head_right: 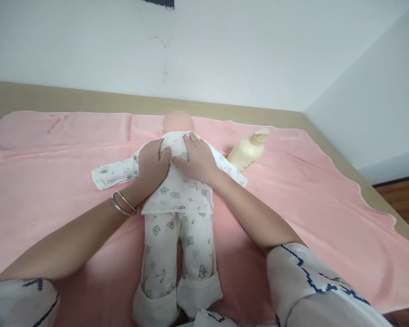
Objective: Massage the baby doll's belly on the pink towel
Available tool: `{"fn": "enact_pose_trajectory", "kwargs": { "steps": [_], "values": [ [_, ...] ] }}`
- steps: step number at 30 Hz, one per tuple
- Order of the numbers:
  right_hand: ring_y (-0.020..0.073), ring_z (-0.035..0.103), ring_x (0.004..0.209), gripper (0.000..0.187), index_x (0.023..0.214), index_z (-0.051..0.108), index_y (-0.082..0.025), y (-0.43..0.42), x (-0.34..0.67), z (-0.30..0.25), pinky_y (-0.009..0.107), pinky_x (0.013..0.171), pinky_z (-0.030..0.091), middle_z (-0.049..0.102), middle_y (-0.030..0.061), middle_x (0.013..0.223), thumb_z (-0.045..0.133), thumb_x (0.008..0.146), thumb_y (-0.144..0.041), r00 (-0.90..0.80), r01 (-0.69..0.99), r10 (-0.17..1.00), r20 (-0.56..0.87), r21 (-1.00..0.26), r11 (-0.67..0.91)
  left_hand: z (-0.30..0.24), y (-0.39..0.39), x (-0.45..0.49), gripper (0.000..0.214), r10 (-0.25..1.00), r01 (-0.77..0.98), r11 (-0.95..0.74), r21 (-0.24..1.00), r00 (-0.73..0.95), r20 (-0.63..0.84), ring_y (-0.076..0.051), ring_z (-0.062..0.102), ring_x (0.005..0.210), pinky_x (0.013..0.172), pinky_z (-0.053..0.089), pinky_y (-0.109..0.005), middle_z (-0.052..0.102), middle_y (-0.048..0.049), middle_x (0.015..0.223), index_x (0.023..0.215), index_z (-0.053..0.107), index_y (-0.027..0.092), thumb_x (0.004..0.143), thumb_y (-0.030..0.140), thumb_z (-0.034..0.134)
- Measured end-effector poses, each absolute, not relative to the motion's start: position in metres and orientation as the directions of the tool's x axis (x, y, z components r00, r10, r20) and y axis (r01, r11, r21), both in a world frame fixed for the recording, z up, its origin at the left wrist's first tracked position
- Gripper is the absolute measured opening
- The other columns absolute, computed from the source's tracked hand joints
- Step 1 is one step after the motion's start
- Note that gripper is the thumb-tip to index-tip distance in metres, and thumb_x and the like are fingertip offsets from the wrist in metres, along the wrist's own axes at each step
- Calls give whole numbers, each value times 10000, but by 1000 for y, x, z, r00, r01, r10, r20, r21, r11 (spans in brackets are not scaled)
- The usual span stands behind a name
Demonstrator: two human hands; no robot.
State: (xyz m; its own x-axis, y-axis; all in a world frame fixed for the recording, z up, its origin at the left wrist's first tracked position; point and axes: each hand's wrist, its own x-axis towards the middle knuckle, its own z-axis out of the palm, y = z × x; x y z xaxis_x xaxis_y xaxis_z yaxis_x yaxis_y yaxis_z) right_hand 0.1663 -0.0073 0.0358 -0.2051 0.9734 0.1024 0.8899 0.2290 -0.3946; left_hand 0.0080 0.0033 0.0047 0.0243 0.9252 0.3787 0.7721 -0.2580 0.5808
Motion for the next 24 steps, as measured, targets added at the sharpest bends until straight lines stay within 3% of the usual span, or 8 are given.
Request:
{"fn": "enact_pose_trajectory", "kwargs": {
  "steps": [5,11,14,19,24],
  "values": [
    [393,362,1521,797,1538,382,-26,-7,175,32,587,1246,311,371,256,1633,529,931,-521,-304,864,938,168,-365,346,7,-9,10,468,907,771,-338,540,112,407,-337,566,1341,1193,410,-550,647,-191,1390,1331,610,84,976,246,352],
    [394,474,1416,582,1417,490,-32,-12,175,39,583,1150,419,516,266,1509,452,980,-414,-355,873,914,197,-280,399,16,-13,9,490,903,726,-410,552,235,360,-294,459,1472,1292,302,-510,584,-167,1494,1380,571,58,985,194,315],
    [381,481,1421,630,1477,443,16,-22,169,45,546,1196,387,520,254,1520,417,997,-391,-382,883,904,193,-213,418,21,-4,4,421,912,747,-396,535,252,322,-315,535,1365,1218,382,-534,638,-181,1386,1273,603,86,975,213,333],
    [403,511,1401,659,1508,430,52,-50,154,54,543,1181,414,556,275,1483,408,991,-356,-366,918,915,168,-97,385,29,9,-2,248,943,786,-329,524,247,222,-302,632,948,949,525,-504,685,-130,962,887,565,204,976,313,361],
    [378,421,1501,647,1520,424,39,-57,149,53,555,1244,352,472,274,1564,344,1004,-342,-322,929,934,152,-140,343,26,7,-3,275,919,806,-380,455,271,287,-302,620,980,982,509,-491,685,-147,997,951,585,188,990,282,329]
  ]
}}
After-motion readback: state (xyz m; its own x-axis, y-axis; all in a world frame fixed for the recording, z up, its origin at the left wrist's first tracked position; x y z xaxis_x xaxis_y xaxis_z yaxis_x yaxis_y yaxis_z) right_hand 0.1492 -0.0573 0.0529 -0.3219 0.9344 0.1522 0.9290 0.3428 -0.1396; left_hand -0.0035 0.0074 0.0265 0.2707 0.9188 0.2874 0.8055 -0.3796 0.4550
